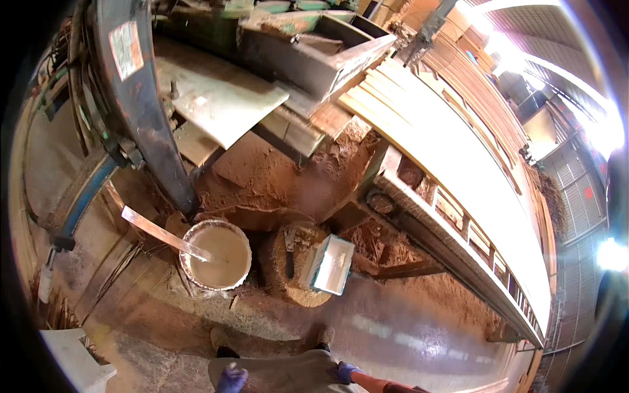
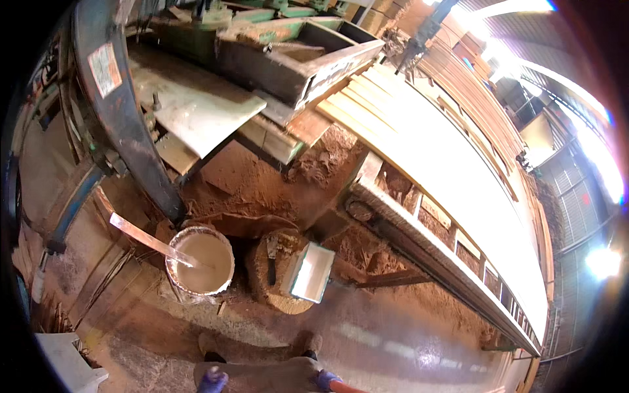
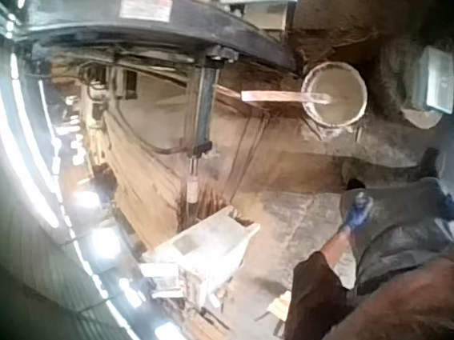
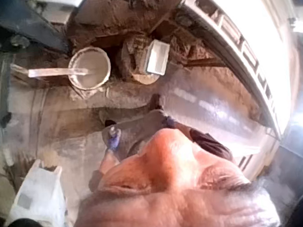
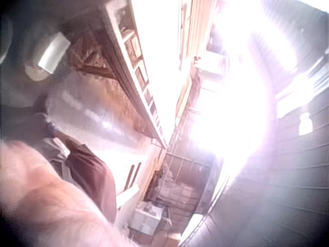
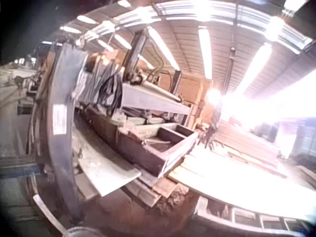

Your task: The person applies a white finish to a large wooden panel using a paint roller. They flip the panel to reveal the finished surface and briefly interact with a control panel and clipboard before moving the panel.

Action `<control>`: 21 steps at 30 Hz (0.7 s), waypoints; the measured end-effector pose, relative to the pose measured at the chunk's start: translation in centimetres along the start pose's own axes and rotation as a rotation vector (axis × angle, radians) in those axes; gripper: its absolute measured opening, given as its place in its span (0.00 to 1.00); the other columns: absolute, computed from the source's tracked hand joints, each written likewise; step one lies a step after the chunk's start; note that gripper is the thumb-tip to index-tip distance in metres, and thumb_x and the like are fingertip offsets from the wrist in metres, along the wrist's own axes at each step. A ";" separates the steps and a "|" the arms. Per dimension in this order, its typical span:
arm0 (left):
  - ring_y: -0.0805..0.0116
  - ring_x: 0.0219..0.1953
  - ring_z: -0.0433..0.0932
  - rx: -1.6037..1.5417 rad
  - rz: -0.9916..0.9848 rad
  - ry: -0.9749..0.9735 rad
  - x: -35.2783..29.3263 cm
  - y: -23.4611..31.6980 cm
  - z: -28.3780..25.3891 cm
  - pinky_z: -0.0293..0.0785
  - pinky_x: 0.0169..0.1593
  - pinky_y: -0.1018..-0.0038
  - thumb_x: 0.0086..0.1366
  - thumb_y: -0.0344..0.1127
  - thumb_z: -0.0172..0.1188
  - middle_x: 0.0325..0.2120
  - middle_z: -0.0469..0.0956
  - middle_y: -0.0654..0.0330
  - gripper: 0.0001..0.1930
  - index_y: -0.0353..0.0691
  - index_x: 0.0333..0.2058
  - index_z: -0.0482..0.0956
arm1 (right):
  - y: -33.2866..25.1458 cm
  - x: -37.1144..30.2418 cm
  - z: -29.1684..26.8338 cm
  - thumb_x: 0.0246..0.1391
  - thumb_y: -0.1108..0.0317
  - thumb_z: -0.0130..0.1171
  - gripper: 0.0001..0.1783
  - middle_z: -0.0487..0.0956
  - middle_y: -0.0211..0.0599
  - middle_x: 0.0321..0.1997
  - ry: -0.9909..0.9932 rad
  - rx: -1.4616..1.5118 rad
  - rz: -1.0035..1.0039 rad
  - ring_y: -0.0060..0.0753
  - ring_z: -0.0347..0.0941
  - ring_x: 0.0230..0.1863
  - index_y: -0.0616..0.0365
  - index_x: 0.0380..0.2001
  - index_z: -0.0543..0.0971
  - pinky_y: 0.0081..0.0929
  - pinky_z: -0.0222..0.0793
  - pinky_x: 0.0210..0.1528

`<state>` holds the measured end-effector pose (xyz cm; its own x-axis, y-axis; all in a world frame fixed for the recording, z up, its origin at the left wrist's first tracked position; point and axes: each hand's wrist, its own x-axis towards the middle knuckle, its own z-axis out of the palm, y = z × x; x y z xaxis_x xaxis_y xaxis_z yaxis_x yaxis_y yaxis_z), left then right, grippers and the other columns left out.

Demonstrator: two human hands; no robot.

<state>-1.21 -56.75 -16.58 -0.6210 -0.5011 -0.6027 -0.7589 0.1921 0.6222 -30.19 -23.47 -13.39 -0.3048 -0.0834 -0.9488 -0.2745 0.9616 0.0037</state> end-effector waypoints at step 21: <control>0.57 0.25 0.80 -0.518 -0.455 -0.004 -4.8 11.0 -3.5 0.75 0.27 0.61 0.64 0.46 0.55 0.27 0.82 0.54 0.19 0.40 0.47 0.75 | -8.9 -11.9 -58.6 0.58 0.57 0.52 0.15 0.81 0.45 0.40 1.522 0.091 -0.428 0.52 0.76 0.44 0.53 0.41 0.79 0.46 0.71 0.47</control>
<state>-5.86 -55.21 -5.05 -0.2644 -0.4331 -0.8617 -0.7531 -0.4654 0.4650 -77.58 -46.39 16.43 -0.8291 -0.4606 0.3170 -0.5402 0.8063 -0.2410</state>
